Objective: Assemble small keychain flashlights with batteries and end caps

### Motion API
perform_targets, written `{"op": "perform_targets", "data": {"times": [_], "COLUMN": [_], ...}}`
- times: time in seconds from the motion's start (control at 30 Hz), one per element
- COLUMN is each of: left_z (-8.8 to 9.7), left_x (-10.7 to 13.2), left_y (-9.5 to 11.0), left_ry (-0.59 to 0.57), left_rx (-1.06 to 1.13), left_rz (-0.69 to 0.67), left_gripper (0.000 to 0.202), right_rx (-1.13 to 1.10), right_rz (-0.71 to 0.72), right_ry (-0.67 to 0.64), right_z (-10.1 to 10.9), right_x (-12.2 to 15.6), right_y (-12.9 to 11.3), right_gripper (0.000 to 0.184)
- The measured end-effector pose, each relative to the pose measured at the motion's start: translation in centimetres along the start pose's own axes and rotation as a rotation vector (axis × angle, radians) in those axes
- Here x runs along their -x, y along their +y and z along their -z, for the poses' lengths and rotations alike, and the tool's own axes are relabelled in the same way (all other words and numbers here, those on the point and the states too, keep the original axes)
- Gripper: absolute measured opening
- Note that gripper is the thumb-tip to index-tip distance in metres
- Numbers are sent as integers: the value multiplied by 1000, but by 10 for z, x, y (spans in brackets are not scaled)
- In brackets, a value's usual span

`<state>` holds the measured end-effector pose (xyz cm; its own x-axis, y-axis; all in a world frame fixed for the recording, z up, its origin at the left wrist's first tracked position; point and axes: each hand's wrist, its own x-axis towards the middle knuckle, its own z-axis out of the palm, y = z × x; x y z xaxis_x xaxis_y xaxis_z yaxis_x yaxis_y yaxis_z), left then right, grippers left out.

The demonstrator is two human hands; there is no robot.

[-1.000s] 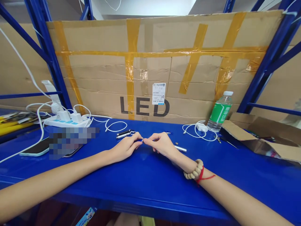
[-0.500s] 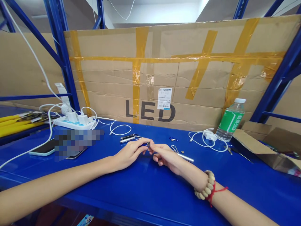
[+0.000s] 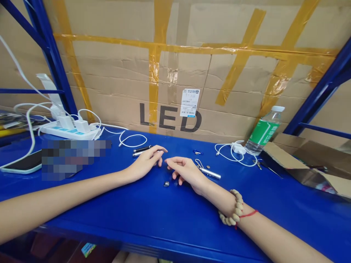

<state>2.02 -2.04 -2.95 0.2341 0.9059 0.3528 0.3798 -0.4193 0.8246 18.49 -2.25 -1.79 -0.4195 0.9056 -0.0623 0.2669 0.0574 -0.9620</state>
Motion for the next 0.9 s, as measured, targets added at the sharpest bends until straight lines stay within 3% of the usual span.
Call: {"op": "perform_targets", "data": {"times": [0.33,0.57,0.77,0.9], "left_z": [-1,-2,-2,-3], "left_x": [-2,3,4,4], "left_y": [6,16,16,14], "left_ry": [103,117,126,114], "left_rx": [367,467,495,491], "left_rz": [242,302,297,284], "left_gripper": [22,22,21,24], "right_rx": [373,397,451,466], "right_rz": [285,269,446,424], "right_ry": [-252,-175,-59,-12], "right_z": [3,-1,-3,-2], "right_x": [3,1,0,-1], "right_y": [7,8,9,10], "right_gripper": [35,37,25,24]}}
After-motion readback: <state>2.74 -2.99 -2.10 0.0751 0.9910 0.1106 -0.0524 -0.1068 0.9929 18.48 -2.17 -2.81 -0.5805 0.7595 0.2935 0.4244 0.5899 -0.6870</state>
